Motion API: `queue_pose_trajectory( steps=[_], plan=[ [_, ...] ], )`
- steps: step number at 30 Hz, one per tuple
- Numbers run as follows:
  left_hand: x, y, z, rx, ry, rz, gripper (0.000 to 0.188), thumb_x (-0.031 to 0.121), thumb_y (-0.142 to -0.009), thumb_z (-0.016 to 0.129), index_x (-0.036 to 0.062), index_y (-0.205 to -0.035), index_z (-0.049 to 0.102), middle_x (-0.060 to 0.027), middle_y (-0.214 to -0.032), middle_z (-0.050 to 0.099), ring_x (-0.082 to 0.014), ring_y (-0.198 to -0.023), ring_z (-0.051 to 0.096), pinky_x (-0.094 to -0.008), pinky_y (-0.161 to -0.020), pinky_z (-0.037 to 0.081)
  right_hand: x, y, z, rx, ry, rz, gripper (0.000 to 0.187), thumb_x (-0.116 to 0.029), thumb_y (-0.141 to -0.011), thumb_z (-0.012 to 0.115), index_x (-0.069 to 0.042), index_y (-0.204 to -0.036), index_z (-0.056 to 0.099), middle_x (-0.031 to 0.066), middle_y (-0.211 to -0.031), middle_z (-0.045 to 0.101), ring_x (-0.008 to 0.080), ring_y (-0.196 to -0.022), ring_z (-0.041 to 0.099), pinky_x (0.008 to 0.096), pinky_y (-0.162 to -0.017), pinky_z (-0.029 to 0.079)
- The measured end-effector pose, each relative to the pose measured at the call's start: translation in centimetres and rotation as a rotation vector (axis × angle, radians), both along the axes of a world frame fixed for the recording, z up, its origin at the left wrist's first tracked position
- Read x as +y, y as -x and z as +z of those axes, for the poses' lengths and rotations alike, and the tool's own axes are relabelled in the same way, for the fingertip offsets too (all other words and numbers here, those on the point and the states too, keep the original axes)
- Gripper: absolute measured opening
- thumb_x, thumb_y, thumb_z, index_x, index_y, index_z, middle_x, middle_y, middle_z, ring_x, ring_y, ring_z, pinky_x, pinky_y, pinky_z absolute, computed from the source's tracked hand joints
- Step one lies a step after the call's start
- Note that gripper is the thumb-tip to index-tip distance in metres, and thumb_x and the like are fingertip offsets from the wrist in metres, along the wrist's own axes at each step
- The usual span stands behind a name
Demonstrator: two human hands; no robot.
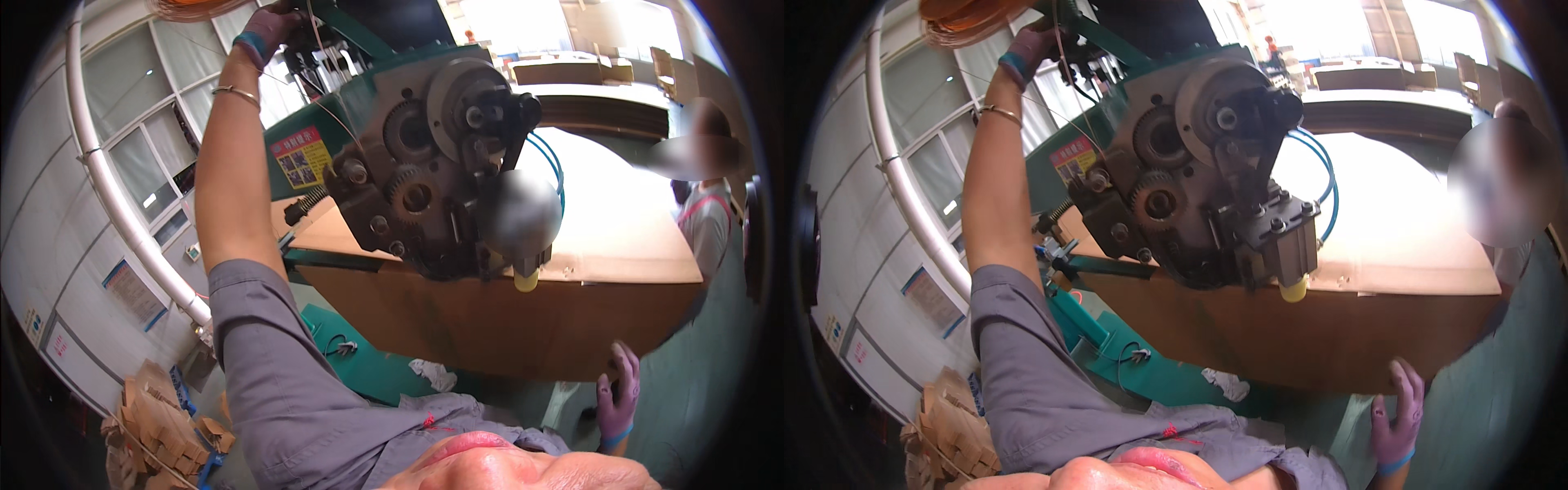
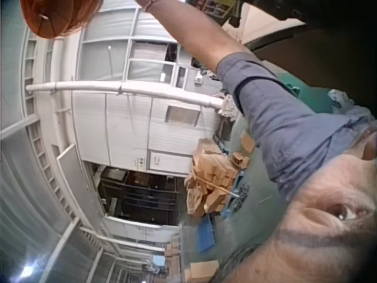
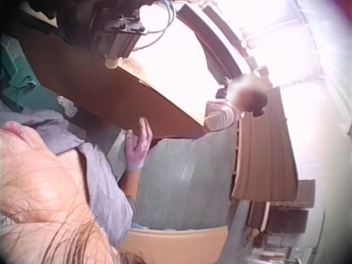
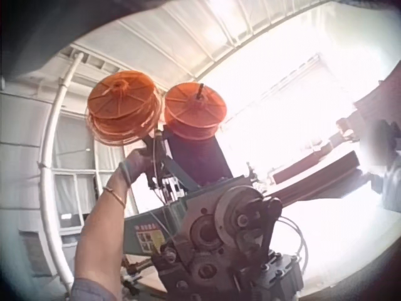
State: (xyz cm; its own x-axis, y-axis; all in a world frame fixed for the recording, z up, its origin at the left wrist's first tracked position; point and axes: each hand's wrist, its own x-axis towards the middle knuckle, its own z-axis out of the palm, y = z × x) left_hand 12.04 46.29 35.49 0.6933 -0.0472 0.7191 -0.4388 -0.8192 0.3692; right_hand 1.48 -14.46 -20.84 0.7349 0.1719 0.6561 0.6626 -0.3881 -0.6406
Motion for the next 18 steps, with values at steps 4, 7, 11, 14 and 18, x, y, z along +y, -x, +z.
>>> queue_pose_trajectory(
  steps=[4,7,11,14,18],
  plan=[
    [-0.1,0.0,-1.1,-0.028,-0.169,0.129,0.030,0.025,-0.091,0.065,0.0068,-0.115,0.067,-0.0046,-0.096,0.071,-0.0125,-0.079,0.063,-0.0275,-0.068,0.050,-0.2,-0.9,-0.2,-0.043,0.034,-0.008,0.047,-0.009,-0.086,0.056,0.000,-0.132,0.053,0.0206,-0.132,0.054,0.0363,-0.120,0.053,0.0417,-0.100,0.044],
    [0.8,0.4,-4.5,-0.192,0.061,0.058,0.037,0.020,-0.091,0.066,0.0037,-0.124,0.061,-0.0072,-0.094,0.071,-0.0089,-0.068,0.060,-0.0226,-0.054,0.042,-0.6,-2.3,1.0,-0.121,0.146,-0.039,0.044,-0.012,-0.090,0.056,0.000,-0.133,0.053,0.0199,-0.132,0.054,0.0361,-0.124,0.051,0.0428,-0.104,0.041],
    [-8.9,7.0,-14.0,-0.296,0.047,0.184,0.042,0.025,-0.092,0.063,0.0085,-0.131,0.060,0.0030,-0.072,0.053,-0.0059,-0.063,0.043,-0.0217,-0.058,0.034,-4.1,-4.7,1.6,-0.178,0.126,-0.128,0.043,-0.016,-0.095,0.055,-0.001,-0.134,0.051,0.0187,-0.136,0.052,0.0330,-0.125,0.051,0.0410,-0.104,0.041],
    [-7.3,11.9,-22.1,-0.152,0.005,0.404,0.048,0.015,-0.091,0.061,0.0106,-0.139,0.054,-0.0058,-0.097,0.067,-0.0110,-0.087,0.062,-0.0253,-0.083,0.049,-7.4,-6.5,1.8,-0.142,-0.006,-0.266,0.043,-0.020,-0.097,0.054,-0.001,-0.136,0.050,0.0163,-0.138,0.051,0.0286,-0.126,0.051,0.0391,-0.105,0.041],
    [-4.0,13.6,-37.6,-0.078,-0.064,0.371,0.061,0.012,-0.078,0.075,-0.0045,-0.131,0.050,-0.0160,-0.119,0.061,-0.0229,-0.107,0.059,-0.0330,-0.096,0.046,-14.8,-11.5,-0.5,-0.144,-0.349,-0.452,0.049,-0.025,-0.101,0.050,-0.001,-0.143,0.043,0.0134,-0.146,0.046,0.0236,-0.134,0.045,0.0375,-0.113,0.033]
  ],
)
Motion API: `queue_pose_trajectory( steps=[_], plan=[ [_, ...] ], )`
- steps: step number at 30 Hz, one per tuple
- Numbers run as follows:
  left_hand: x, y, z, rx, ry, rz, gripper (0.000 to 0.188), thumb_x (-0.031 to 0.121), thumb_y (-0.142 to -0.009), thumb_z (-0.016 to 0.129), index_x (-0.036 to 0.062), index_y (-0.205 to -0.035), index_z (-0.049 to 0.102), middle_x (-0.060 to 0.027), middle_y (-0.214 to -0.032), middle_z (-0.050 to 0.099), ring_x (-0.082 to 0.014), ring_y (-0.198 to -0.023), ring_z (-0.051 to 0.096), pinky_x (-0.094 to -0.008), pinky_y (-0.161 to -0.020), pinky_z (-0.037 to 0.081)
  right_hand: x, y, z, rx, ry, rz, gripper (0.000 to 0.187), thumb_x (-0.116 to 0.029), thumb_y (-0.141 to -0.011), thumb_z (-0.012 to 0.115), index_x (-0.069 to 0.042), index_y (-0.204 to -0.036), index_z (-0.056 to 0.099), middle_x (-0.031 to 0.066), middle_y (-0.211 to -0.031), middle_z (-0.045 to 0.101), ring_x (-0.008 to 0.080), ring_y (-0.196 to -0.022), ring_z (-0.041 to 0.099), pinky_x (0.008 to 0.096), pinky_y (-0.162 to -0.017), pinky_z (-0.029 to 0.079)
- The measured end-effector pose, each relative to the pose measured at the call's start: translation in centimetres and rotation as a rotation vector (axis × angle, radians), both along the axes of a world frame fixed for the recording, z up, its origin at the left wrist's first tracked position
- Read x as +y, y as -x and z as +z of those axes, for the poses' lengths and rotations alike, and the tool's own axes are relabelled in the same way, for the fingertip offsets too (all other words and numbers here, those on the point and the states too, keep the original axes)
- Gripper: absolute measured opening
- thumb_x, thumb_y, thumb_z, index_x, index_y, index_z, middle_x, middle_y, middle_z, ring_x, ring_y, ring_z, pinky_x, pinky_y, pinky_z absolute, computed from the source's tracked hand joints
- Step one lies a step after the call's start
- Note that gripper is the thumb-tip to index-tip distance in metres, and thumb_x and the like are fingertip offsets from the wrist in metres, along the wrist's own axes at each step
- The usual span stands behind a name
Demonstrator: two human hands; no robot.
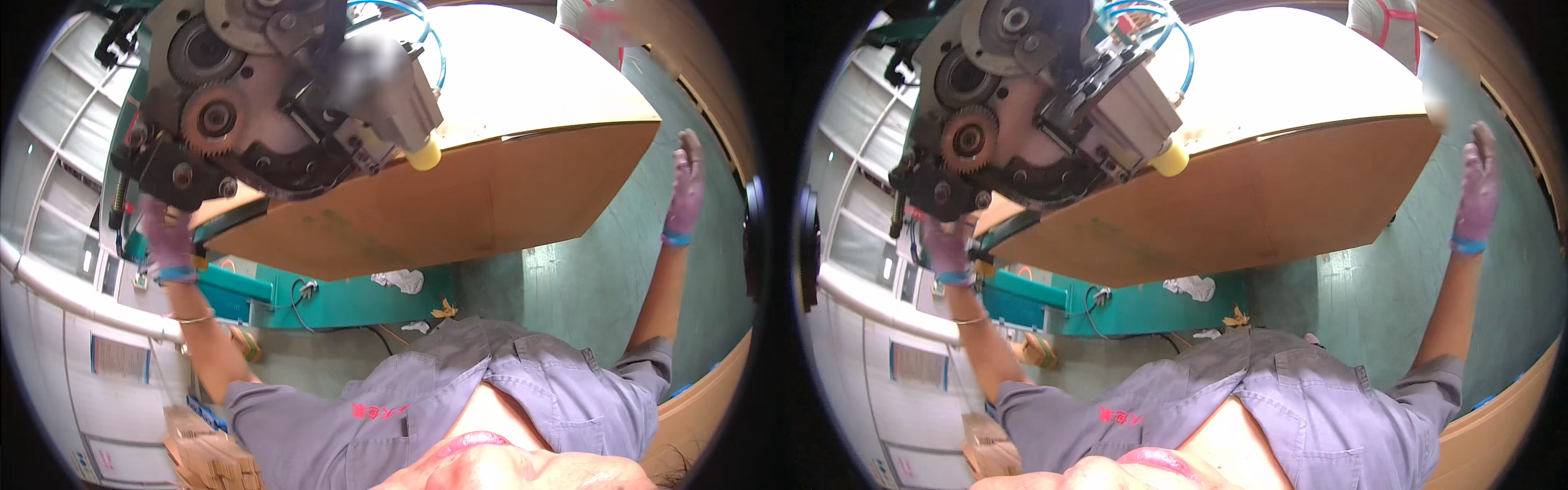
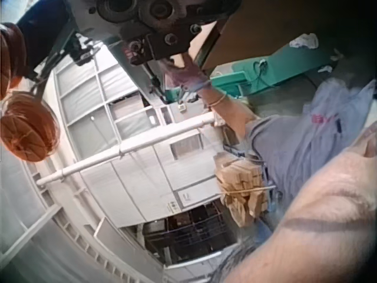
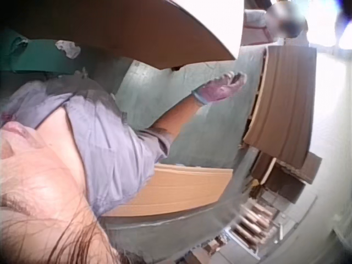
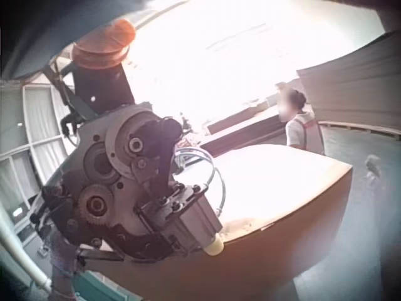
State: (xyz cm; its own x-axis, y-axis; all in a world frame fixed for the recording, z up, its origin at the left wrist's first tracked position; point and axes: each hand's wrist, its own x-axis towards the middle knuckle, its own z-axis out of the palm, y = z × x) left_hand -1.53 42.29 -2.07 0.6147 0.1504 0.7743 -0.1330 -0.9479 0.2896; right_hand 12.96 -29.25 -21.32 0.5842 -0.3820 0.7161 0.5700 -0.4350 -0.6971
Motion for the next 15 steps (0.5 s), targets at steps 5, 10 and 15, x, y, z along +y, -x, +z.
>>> queue_pose_trajectory(
  steps=[5,10,15],
  plan=[
    [-5.7,-1.5,-10.6,0.081,-0.722,0.168,0.097,0.054,-0.057,0.086,0.0013,-0.131,0.049,-0.0193,-0.134,0.048,-0.0366,-0.129,0.042,-0.0501,-0.111,0.030,-6.8,-7.3,-1.2,0.201,-0.425,0.292,0.056,-0.041,-0.103,0.041,-0.005,-0.146,0.039,0.0115,-0.148,0.045,0.0228,-0.135,0.044,0.0385,-0.113,0.033],
    [-4.9,-4.0,-12.2,0.064,-0.626,0.127,0.105,0.051,-0.049,0.089,0.0104,-0.136,0.048,-0.0117,-0.142,0.043,-0.0338,-0.132,0.040,-0.0497,-0.113,0.028,-3.0,-10.4,2.8,0.642,-0.952,0.725,0.070,-0.058,-0.099,0.037,-0.009,-0.148,0.037,0.0101,-0.148,0.044,0.0223,-0.138,0.040,0.0417,-0.117,0.025],
    [-7.9,-6.3,-10.5,0.394,-0.508,0.278,0.117,0.061,-0.051,0.083,0.0150,-0.148,0.037,-0.0096,-0.139,0.049,-0.0285,-0.126,0.048,-0.0443,-0.106,0.037,-12.4,-13.2,-1.5,0.386,0.150,0.738,0.067,-0.024,-0.092,0.062,-0.004,-0.149,0.034,0.0169,-0.144,0.048,0.0292,-0.132,0.046,0.0421,-0.112,0.034]
  ],
)
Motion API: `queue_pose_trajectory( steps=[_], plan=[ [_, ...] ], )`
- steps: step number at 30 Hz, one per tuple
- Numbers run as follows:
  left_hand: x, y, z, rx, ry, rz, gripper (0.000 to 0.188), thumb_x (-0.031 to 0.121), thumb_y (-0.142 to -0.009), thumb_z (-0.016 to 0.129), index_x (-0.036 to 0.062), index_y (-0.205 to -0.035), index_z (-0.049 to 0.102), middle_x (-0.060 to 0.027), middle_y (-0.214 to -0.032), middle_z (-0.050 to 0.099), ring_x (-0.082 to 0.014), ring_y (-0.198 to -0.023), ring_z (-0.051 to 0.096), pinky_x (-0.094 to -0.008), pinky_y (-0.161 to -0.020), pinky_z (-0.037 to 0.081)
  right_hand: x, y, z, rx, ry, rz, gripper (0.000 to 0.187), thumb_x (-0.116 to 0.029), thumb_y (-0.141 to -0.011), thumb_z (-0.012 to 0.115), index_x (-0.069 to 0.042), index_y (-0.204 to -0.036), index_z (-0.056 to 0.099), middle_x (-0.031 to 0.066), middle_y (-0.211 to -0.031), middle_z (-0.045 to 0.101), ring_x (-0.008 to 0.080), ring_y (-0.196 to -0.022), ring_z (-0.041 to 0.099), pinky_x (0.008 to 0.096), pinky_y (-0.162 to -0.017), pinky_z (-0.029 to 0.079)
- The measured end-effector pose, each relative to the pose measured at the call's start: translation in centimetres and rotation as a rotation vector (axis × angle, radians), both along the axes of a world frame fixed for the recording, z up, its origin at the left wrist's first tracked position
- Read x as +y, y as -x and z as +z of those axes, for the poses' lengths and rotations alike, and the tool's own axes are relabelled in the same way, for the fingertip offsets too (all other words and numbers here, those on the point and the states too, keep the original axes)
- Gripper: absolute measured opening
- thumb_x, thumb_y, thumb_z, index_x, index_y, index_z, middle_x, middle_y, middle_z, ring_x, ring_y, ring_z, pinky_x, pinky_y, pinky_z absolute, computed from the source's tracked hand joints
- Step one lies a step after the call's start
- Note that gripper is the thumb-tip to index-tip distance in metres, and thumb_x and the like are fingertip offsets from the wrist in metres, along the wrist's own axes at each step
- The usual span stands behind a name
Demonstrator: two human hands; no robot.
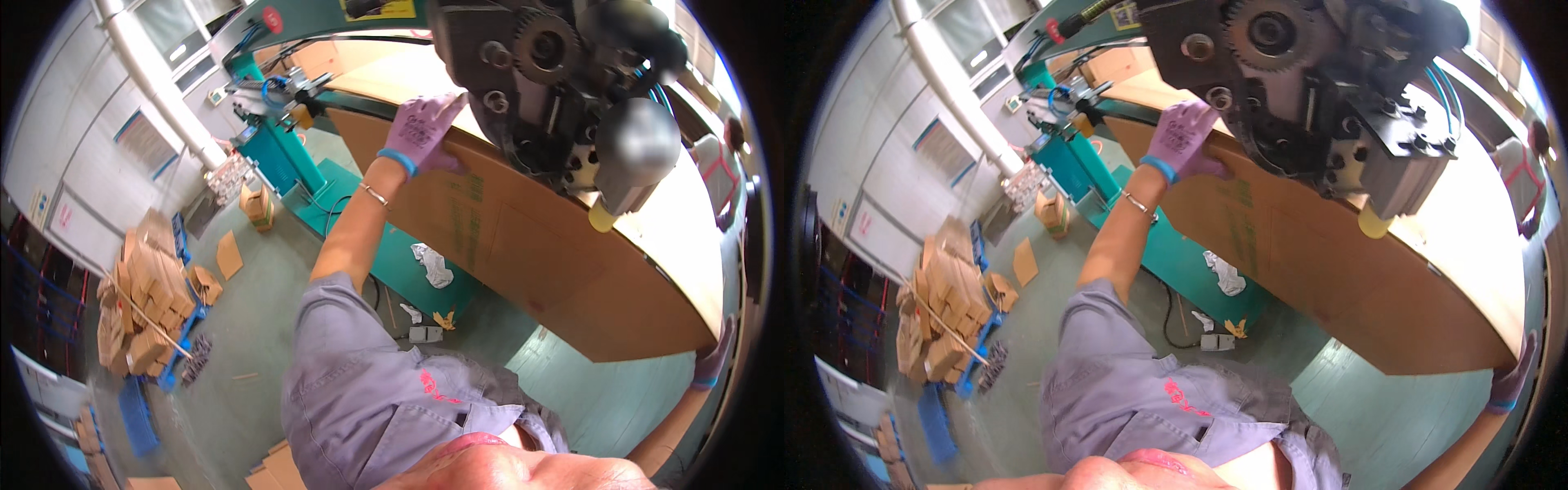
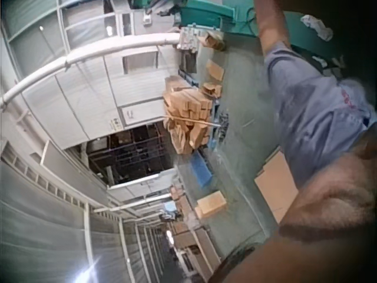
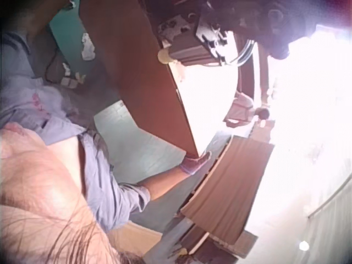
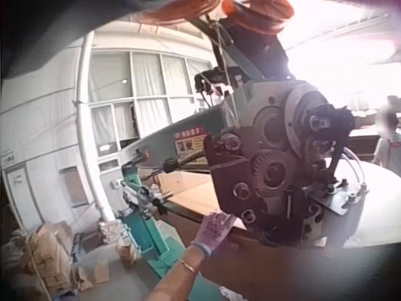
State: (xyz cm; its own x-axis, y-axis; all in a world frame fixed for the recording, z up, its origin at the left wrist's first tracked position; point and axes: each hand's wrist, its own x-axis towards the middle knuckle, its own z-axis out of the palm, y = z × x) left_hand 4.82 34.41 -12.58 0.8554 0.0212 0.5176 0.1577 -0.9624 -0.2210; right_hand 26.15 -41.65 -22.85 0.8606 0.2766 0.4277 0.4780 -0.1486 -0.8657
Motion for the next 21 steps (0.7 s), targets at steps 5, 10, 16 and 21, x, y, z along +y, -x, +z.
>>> queue_pose_trajectory(
  steps=[5,10,16,21],
  plan=[
    [1.6,1.7,0.2,0.008,0.006,0.072,0.089,0.058,-0.050,0.083,0.0113,-0.121,0.058,-0.0077,-0.118,0.060,-0.0281,-0.110,0.055,-0.0424,-0.095,0.044,4.3,-4.0,0.7,0.625,-0.765,-0.108,0.049,-0.020,-0.102,0.042,-0.008,-0.150,0.035,0.0158,-0.152,0.038,0.0287,-0.136,0.041,0.0419,-0.115,0.032],
    [1.9,0.8,-0.7,-0.008,0.013,-0.051,0.079,0.061,-0.055,0.080,0.0187,-0.120,0.065,-0.0032,-0.118,0.060,-0.0273,-0.109,0.055,-0.0418,-0.094,0.044,1.3,-4.0,-0.8,0.526,-0.729,-0.116,0.045,-0.029,-0.103,0.043,-0.007,-0.142,0.048,0.0140,-0.146,0.046,0.0278,-0.133,0.045,0.0436,-0.110,0.036],
    [3.6,1.0,-2.0,-0.064,-0.027,-0.128,0.077,0.058,-0.055,0.080,0.0190,-0.119,0.066,-0.0051,-0.112,0.063,-0.0282,-0.105,0.057,-0.0432,-0.091,0.044,3.7,-2.6,0.0,0.500,-0.657,0.036,0.043,-0.030,-0.097,0.056,-0.001,-0.129,0.059,0.0121,-0.128,0.061,0.0231,-0.118,0.057,0.0392,-0.102,0.044],
    [3.4,0.4,-2.3,-0.184,-0.034,-0.313,0.052,0.050,-0.057,0.083,0.0110,-0.088,0.069,-0.0124,-0.092,0.066,-0.0303,-0.094,0.061,-0.0455,-0.081,0.043,5.2,-1.4,-0.8,0.317,-0.755,-0.104,0.030,-0.018,-0.095,0.058,0.002,-0.117,0.065,0.0093,-0.116,0.065,0.0201,-0.111,0.059,0.0334,-0.099,0.044]
  ],
)
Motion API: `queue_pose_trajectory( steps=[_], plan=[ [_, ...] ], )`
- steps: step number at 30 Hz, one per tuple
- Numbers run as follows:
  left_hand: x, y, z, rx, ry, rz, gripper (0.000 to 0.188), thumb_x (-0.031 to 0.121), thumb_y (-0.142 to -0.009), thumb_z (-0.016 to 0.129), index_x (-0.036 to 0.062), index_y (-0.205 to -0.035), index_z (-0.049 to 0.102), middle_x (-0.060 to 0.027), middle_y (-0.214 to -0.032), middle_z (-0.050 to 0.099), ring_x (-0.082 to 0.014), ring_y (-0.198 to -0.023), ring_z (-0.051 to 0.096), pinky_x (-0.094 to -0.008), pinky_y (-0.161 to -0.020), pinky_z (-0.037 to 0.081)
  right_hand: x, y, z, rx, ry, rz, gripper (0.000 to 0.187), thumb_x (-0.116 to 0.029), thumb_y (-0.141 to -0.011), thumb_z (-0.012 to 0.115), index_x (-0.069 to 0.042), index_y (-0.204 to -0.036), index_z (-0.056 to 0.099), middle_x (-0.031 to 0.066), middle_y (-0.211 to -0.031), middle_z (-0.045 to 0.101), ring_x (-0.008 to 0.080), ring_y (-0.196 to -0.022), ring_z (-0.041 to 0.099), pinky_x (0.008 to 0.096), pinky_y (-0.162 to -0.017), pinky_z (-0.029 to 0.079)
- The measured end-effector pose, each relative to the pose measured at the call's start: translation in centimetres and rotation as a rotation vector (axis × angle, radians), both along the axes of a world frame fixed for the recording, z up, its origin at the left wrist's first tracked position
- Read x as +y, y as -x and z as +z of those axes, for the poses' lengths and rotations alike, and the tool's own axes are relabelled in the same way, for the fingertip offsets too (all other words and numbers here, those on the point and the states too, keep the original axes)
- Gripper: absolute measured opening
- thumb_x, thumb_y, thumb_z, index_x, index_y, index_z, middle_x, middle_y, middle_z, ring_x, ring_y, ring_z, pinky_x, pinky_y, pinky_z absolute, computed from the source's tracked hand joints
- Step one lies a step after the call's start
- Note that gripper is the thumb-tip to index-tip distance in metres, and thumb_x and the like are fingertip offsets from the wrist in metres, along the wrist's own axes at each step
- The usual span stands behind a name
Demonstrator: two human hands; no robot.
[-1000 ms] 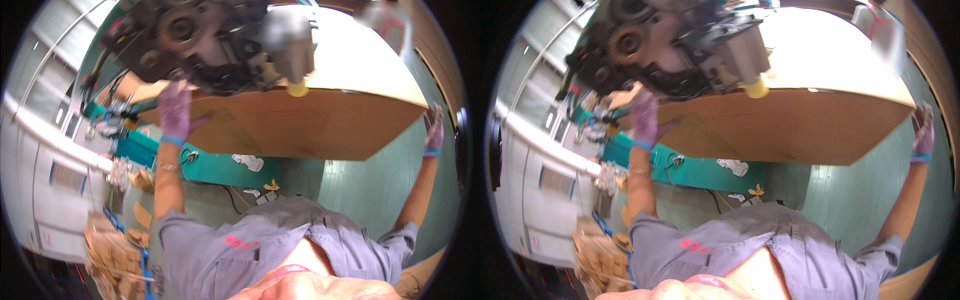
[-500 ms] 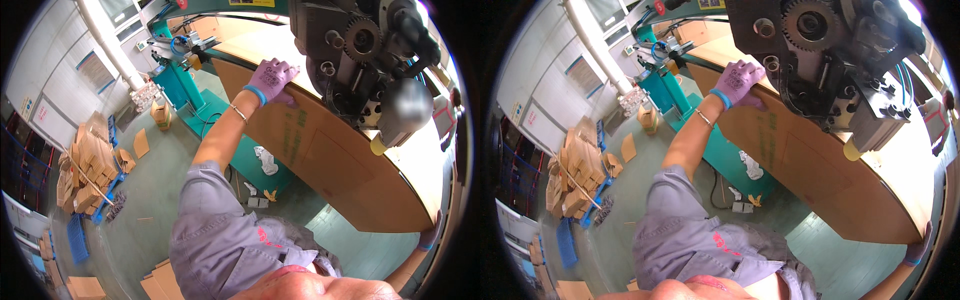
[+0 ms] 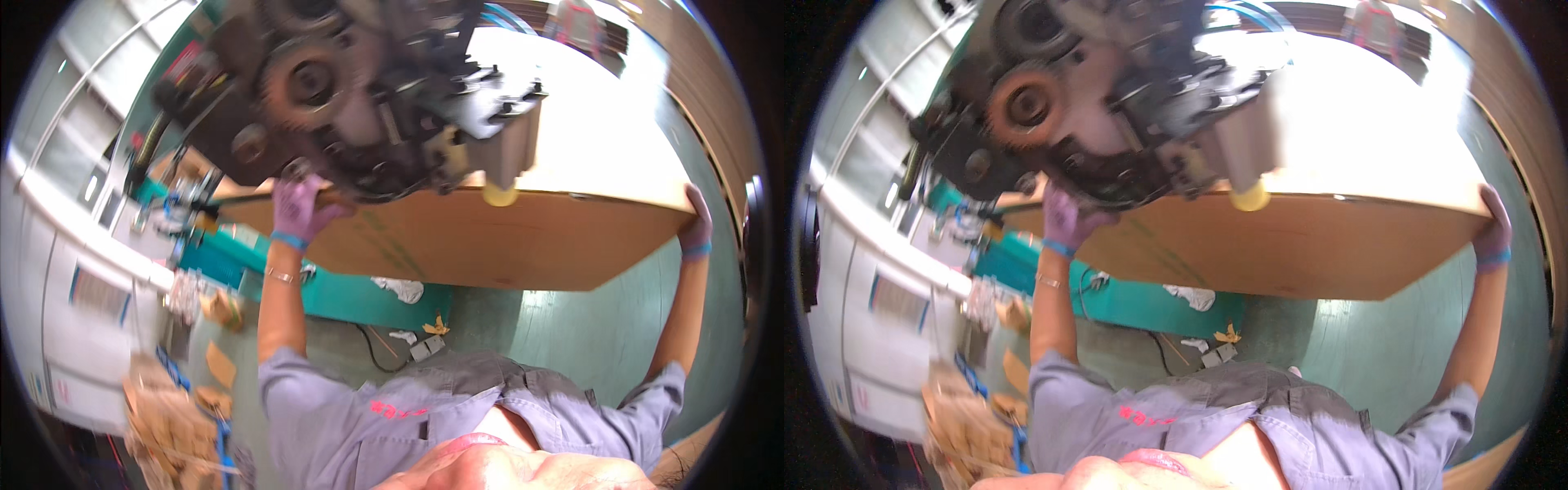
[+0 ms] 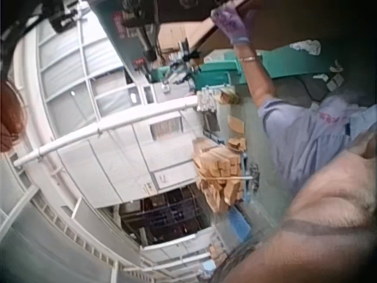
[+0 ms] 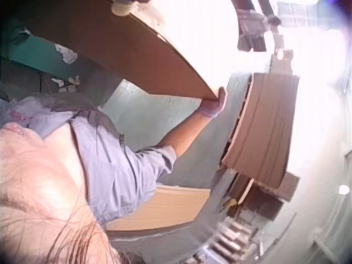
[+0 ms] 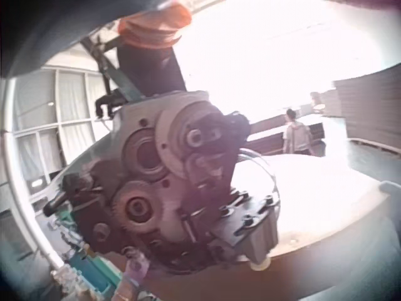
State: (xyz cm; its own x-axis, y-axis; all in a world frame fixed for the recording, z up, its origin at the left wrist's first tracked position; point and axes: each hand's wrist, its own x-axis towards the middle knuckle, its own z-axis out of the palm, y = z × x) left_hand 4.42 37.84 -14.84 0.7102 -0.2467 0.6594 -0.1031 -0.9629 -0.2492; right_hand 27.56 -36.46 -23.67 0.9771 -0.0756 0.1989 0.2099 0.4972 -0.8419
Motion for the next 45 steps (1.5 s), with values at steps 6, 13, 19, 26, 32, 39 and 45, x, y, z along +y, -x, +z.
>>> queue_pose_trajectory(
  steps=[6,13,19,26,32,39,45],
  plan=[
    [2.2,-0.3,-2.3,0.050,-0.006,0.036,0.063,0.050,-0.059,0.081,0.0085,-0.105,0.067,-0.0163,-0.113,0.064,-0.0401,-0.107,0.056,-0.0504,-0.096,0.040,4.4,2.4,1.8,-0.240,0.185,-0.064,0.018,-0.015,-0.095,0.058,0.001,-0.103,0.065,0.0020,-0.100,0.062,0.0119,-0.099,0.058,0.0276,-0.093,0.044],
    [0.5,-0.4,-0.9,0.029,0.020,-0.001,0.058,0.044,-0.053,0.084,0.0143,-0.101,0.071,-0.0071,-0.106,0.069,-0.0347,-0.102,0.059,-0.0483,-0.089,0.042,6.8,4.3,4.3,-0.093,-0.004,0.048,0.015,-0.014,-0.096,0.055,-0.002,-0.096,0.064,0.0005,-0.094,0.059,0.0108,-0.093,0.056,0.0262,-0.088,0.043],
    [0.9,-0.4,-1.7,0.011,-0.027,0.047,0.064,0.046,-0.053,0.084,0.0154,-0.107,0.070,-0.0060,-0.107,0.069,-0.0332,-0.103,0.058,-0.0482,-0.087,0.041,6.6,4.0,3.2,-0.203,0.229,-0.143,0.015,-0.014,-0.095,0.055,-0.002,-0.097,0.064,0.0005,-0.094,0.059,0.0114,-0.093,0.057,0.0263,-0.090,0.044],
    [0.8,-0.1,-1.9,0.080,0.031,0.039,0.054,0.036,-0.060,0.083,0.0127,-0.107,0.071,-0.0099,-0.118,0.066,-0.0380,-0.115,0.052,-0.0544,-0.103,0.033,5.1,3.1,2.9,-0.086,-0.038,0.103,0.020,-0.012,-0.097,0.053,0.002,-0.103,0.066,0.0022,-0.101,0.061,0.0135,-0.100,0.058,0.0274,-0.095,0.043],
    [-0.4,-0.1,-1.3,-0.107,0.011,-0.070,0.050,0.045,-0.057,0.083,0.0141,-0.095,0.074,-0.0073,-0.104,0.070,-0.0339,-0.097,0.061,-0.0470,-0.086,0.043,2.7,1.6,0.6,-0.289,0.156,0.042,0.027,-0.008,-0.098,0.049,0.005,-0.115,0.065,0.0065,-0.114,0.063,0.0180,-0.113,0.056,0.0312,-0.105,0.039],
    [3.7,0.2,-4.0,-0.096,-0.073,0.008,0.066,0.048,-0.062,0.082,0.0061,-0.110,0.062,-0.0129,-0.112,0.063,-0.0346,-0.106,0.057,-0.0493,-0.095,0.040,-1.9,-2.9,-3.3,-0.267,0.218,-0.014,0.033,-0.015,-0.097,0.052,0.002,-0.123,0.063,0.0126,-0.128,0.061,0.0239,-0.121,0.055,0.0364,-0.108,0.039],
    [0.6,-0.5,-2.2,-0.219,-0.006,-0.157,0.074,0.049,-0.056,0.084,0.0081,-0.113,0.058,-0.0133,-0.118,0.060,-0.0351,-0.112,0.055,-0.0494,-0.099,0.040,-6.2,-3.3,-2.5,0.156,-0.110,0.027,0.044,-0.027,-0.097,0.051,-0.003,-0.134,0.056,0.0147,-0.139,0.053,0.0282,-0.128,0.049,0.0439,-0.109,0.038]
  ],
)
